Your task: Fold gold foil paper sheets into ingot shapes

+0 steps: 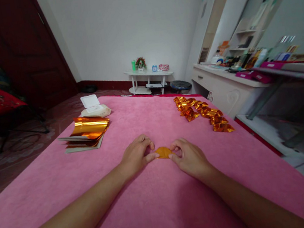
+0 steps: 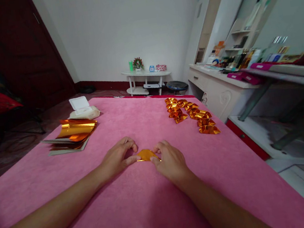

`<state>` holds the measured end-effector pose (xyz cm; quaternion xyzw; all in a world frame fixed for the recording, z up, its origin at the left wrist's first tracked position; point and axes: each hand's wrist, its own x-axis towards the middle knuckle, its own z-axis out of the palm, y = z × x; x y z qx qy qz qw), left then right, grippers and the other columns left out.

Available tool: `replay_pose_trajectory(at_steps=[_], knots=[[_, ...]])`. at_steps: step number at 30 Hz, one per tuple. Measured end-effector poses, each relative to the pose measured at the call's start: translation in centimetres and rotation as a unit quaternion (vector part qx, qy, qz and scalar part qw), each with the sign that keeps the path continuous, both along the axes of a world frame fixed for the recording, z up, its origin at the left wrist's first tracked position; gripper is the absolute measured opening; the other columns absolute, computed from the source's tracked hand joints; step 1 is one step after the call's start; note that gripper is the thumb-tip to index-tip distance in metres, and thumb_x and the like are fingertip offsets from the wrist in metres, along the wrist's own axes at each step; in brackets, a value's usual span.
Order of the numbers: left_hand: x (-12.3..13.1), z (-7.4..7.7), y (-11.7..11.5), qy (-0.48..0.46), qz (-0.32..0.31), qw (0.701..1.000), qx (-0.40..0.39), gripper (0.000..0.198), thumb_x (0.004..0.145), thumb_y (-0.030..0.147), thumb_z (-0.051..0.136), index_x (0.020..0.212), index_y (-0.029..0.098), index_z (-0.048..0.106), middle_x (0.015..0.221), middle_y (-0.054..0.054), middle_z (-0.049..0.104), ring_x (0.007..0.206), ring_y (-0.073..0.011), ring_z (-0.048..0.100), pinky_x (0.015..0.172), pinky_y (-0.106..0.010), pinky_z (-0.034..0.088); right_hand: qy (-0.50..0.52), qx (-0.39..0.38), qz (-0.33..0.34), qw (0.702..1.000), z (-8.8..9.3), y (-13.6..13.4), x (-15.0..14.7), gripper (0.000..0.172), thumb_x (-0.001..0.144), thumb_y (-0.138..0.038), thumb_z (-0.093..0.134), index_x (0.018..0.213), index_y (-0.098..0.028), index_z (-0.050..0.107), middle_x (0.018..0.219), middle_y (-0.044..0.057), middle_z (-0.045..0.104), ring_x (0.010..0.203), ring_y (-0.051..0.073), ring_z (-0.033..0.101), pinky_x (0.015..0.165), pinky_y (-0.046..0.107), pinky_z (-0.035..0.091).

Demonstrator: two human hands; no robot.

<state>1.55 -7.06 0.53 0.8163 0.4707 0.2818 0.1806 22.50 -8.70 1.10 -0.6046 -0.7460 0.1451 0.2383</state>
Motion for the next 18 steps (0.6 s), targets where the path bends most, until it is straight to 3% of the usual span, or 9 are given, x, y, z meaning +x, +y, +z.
replay_pose_trajectory(at_steps=[5, 8, 9, 13, 18], knots=[[-0.1, -0.3, 0.3, -0.059, -0.031, 0.998, -0.012, 0.020, 0.073, 0.037, 0.067, 0.079, 0.019, 0.062, 0.087, -0.002, 0.056, 0.081, -0.0160, 0.050, 0.070, -0.025, 0.038, 0.044, -0.032, -0.017, 0.998, 0.1, 0.0, -0.2, 0.006, 0.065, -0.023, 0.066, 0.061, -0.020, 0.063, 0.072, -0.002, 0.059, 0.060, 0.010, 0.049, 0.053, 0.022, 0.029], [0.0, -0.6, 0.5, -0.174, -0.047, 0.981, -0.074, 0.020, 0.067, 0.034, 0.071, 0.070, 0.016, 0.063, 0.084, -0.002, 0.059, 0.080, -0.0154, 0.051, 0.072, -0.025, 0.038, 0.242, -0.031, -0.019, 0.969, -0.7, 0.2, -0.3, 0.010, 0.058, -0.021, 0.069, 0.054, -0.019, 0.061, 0.061, -0.004, 0.056, 0.057, 0.010, 0.048, 0.052, 0.021, 0.029], [0.2, -0.7, 0.6, -0.232, -0.035, 0.965, -0.115, 0.022, 0.063, 0.032, 0.074, 0.065, 0.015, 0.061, 0.078, -0.002, 0.059, 0.075, -0.0144, 0.052, 0.069, -0.024, 0.038, 0.273, -0.027, -0.019, 0.961, -1.1, 0.3, -0.4, 0.011, 0.059, -0.025, 0.069, 0.055, -0.019, 0.061, 0.056, -0.005, 0.055, 0.055, 0.011, 0.047, 0.051, 0.021, 0.029], [1.8, -0.7, 0.6, -0.298, 0.012, 0.948, -0.114, 0.032, 0.070, 0.042, 0.066, 0.061, 0.014, 0.053, 0.054, 0.003, 0.050, 0.049, -0.0088, 0.043, 0.051, -0.021, 0.032, 0.367, 0.020, -0.025, 0.929, -1.8, 1.2, -1.3, 0.023, 0.073, -0.040, 0.058, 0.070, -0.018, 0.062, 0.059, -0.003, 0.057, 0.054, 0.012, 0.048, 0.050, 0.022, 0.034], [4.0, -0.6, -0.1, -0.354, 0.041, 0.931, -0.081, 0.033, 0.076, 0.042, 0.060, 0.062, 0.015, 0.047, 0.049, 0.004, 0.049, 0.045, -0.0084, 0.042, 0.047, -0.021, 0.031, 0.454, 0.050, -0.018, 0.889, -1.4, 2.0, -2.5, 0.032, 0.075, -0.047, 0.055, 0.074, -0.015, 0.062, 0.054, -0.002, 0.054, 0.047, 0.011, 0.043, 0.044, 0.022, 0.030]])
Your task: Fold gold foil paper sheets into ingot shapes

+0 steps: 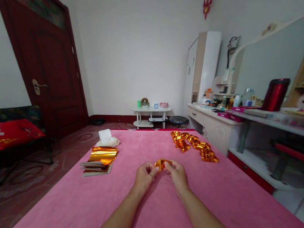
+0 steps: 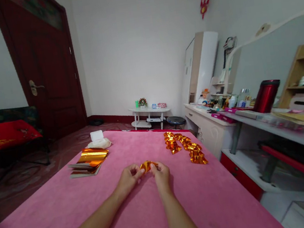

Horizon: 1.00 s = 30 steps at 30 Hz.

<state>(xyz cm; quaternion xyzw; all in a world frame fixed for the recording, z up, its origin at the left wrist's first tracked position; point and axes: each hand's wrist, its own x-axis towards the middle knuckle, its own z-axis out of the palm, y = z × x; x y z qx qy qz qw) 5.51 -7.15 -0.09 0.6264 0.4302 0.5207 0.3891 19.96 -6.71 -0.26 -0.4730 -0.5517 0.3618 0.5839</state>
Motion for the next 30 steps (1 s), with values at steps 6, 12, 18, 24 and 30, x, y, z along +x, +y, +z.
replay_pose_trajectory(at_steps=[6, 12, 18, 24, 30], knots=[[-1.0, 0.5, -1.0, -0.150, -0.084, 0.985, -0.027, 0.041, 0.066, 0.034, 0.074, 0.099, 0.014, 0.058, 0.077, -0.003, 0.067, 0.069, -0.0160, 0.063, 0.066, -0.027, 0.047, 0.020, -0.008, 0.107, 0.994, -0.1, -1.0, -0.5, 0.029, 0.073, -0.044, 0.061, 0.069, -0.015, 0.063, 0.054, -0.001, 0.056, 0.045, 0.009, 0.043, 0.044, 0.021, 0.032], [-1.7, 0.8, -1.0, -0.188, -0.055, 0.978, -0.068, 0.038, 0.055, 0.032, 0.082, 0.083, 0.012, 0.064, 0.074, -0.004, 0.069, 0.064, -0.0143, 0.062, 0.065, -0.026, 0.047, 0.030, -0.012, 0.136, 0.990, -0.1, -1.6, -0.6, 0.027, 0.073, -0.042, 0.065, 0.076, -0.015, 0.068, 0.058, 0.000, 0.059, 0.049, 0.010, 0.047, 0.046, 0.021, 0.035], [-1.9, 1.4, -1.6, -0.196, -0.098, 0.972, -0.084, 0.037, 0.064, 0.039, 0.076, 0.084, 0.009, 0.068, 0.079, -0.009, 0.069, 0.064, -0.0140, 0.060, 0.060, -0.024, 0.044, 0.050, -0.018, 0.155, 0.986, 0.6, -2.5, -0.5, 0.033, 0.076, -0.047, 0.062, 0.082, -0.015, 0.070, 0.068, 0.004, 0.064, 0.057, 0.013, 0.054, 0.053, 0.024, 0.043], [-3.4, 1.5, -1.1, -0.104, -0.168, 0.976, -0.094, 0.037, 0.062, 0.041, 0.076, 0.079, 0.010, 0.069, 0.063, -0.003, 0.063, 0.052, -0.0083, 0.049, 0.050, -0.019, 0.033, 0.119, -0.088, 0.226, 0.963, 1.4, -3.0, -0.5, 0.037, 0.075, -0.051, 0.061, 0.073, -0.015, 0.067, 0.063, 0.003, 0.061, 0.054, 0.012, 0.052, 0.050, 0.023, 0.039], [-4.0, 1.2, -0.9, -0.073, -0.202, 0.971, -0.107, 0.034, 0.059, 0.036, 0.079, 0.078, 0.010, 0.070, 0.064, -0.002, 0.064, 0.054, -0.0087, 0.050, 0.054, -0.020, 0.035, 0.087, -0.103, 0.258, 0.957, 1.2, -2.7, -0.1, 0.029, 0.071, -0.042, 0.068, 0.063, -0.014, 0.064, 0.055, -0.002, 0.054, 0.048, 0.009, 0.043, 0.049, 0.021, 0.033]])
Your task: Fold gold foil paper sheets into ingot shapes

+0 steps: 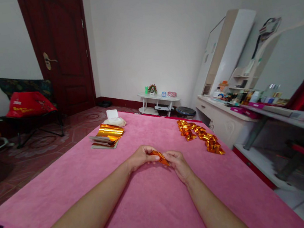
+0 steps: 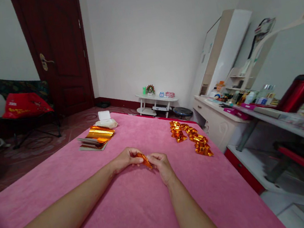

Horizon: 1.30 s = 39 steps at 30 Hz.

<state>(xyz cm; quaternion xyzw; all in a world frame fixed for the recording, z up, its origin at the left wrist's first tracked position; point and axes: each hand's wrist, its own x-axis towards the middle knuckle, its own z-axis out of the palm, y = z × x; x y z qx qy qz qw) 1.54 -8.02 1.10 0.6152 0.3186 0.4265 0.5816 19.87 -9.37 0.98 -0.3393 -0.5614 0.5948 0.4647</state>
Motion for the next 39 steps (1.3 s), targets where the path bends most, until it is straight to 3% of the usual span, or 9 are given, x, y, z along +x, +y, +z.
replay_pose_trajectory(at_steps=[10, 23, 32, 39], knots=[[-0.09, 0.04, -0.04, 0.007, -0.022, 1.000, -0.001, 0.033, 0.060, 0.036, 0.077, 0.081, 0.010, 0.070, 0.071, -0.004, 0.066, 0.059, -0.0106, 0.053, 0.061, -0.023, 0.040, -0.036, -0.003, 0.011, 0.999, 0.30, 0.11, 0.25, 0.032, 0.069, -0.046, 0.069, 0.066, -0.014, 0.067, 0.057, 0.000, 0.057, 0.050, 0.010, 0.046, 0.051, 0.023, 0.035], [-0.33, -0.21, -0.06, 0.015, -0.025, 0.999, 0.020, 0.028, 0.065, 0.032, 0.075, 0.081, 0.010, 0.072, 0.069, -0.004, 0.066, 0.059, -0.0105, 0.053, 0.061, -0.023, 0.041, -0.071, 0.007, 0.014, 0.997, 0.18, 0.33, 0.50, 0.028, 0.066, -0.041, 0.073, 0.066, -0.014, 0.070, 0.055, -0.002, 0.057, 0.050, 0.009, 0.042, 0.051, 0.022, 0.029], [-0.27, -0.26, -0.08, 0.024, -0.039, 0.999, 0.027, 0.028, 0.064, 0.032, 0.075, 0.081, 0.010, 0.073, 0.070, -0.005, 0.068, 0.060, -0.0111, 0.055, 0.063, -0.023, 0.043, -0.067, -0.011, 0.038, 0.997, 0.04, 0.41, 0.62, 0.025, 0.066, -0.040, 0.071, 0.069, -0.015, 0.070, 0.061, 0.001, 0.063, 0.058, 0.013, 0.054, 0.059, 0.025, 0.039], [-0.26, -0.30, -0.04, 0.031, -0.030, 0.999, 0.029, 0.027, 0.064, 0.032, 0.075, 0.080, 0.010, 0.073, 0.067, -0.004, 0.067, 0.058, -0.0104, 0.054, 0.061, -0.022, 0.042, -0.087, 0.011, 0.003, 0.996, -0.22, 0.53, 0.38, 0.021, 0.067, -0.035, 0.070, 0.066, -0.014, 0.070, 0.057, 0.000, 0.060, 0.052, 0.010, 0.048, 0.054, 0.023, 0.035]])
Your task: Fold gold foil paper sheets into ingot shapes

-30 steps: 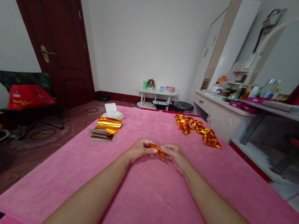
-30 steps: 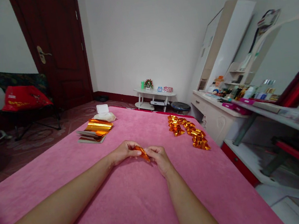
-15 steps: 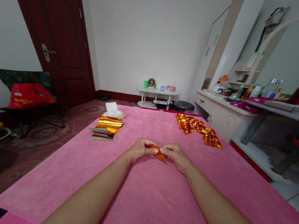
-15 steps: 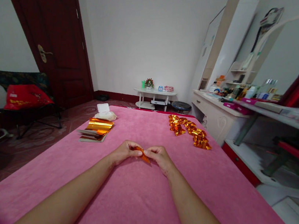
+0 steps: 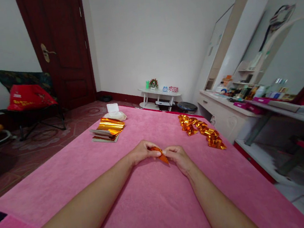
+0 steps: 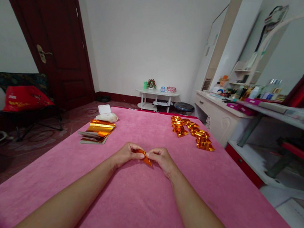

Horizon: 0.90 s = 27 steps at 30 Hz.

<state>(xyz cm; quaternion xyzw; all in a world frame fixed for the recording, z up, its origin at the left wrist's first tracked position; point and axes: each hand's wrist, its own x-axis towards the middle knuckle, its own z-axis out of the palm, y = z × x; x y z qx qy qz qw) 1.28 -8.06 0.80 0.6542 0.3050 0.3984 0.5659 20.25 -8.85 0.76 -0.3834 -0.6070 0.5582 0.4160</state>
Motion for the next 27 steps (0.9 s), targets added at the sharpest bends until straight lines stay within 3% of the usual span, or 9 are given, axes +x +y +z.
replay_pose_trajectory(at_steps=[9, 19, 27], knots=[[0.8, 0.4, -0.4, 0.004, 0.048, 0.999, 0.002, 0.030, 0.063, 0.036, 0.075, 0.078, 0.009, 0.073, 0.062, -0.003, 0.066, 0.052, -0.0083, 0.051, 0.052, -0.019, 0.038, -0.018, 0.092, -0.127, 0.987, 0.0, -0.5, -0.9, 0.024, 0.067, -0.034, 0.067, 0.055, -0.015, 0.060, 0.047, -0.005, 0.050, 0.045, 0.008, 0.039, 0.045, 0.021, 0.028], [1.2, -0.5, 0.0, -0.002, 0.052, 0.999, -0.002, 0.029, 0.062, 0.030, 0.076, 0.082, 0.010, 0.072, 0.072, -0.005, 0.070, 0.059, -0.0116, 0.059, 0.058, -0.021, 0.046, -0.043, 0.125, -0.095, 0.987, 0.3, -0.6, -0.5, 0.025, 0.073, -0.032, 0.061, 0.056, -0.014, 0.059, 0.048, -0.005, 0.046, 0.046, 0.008, 0.038, 0.047, 0.021, 0.027], [1.9, -0.1, -0.4, -0.047, 0.079, 0.996, -0.019, 0.032, 0.059, 0.034, 0.078, 0.077, 0.010, 0.069, 0.067, -0.004, 0.068, 0.050, -0.0098, 0.057, 0.051, -0.021, 0.046, -0.052, 0.154, -0.106, 0.981, 0.3, -0.5, -0.7, 0.033, 0.078, -0.038, 0.058, 0.054, -0.015, 0.056, 0.048, -0.005, 0.044, 0.048, 0.009, 0.039, 0.048, 0.021, 0.028]])
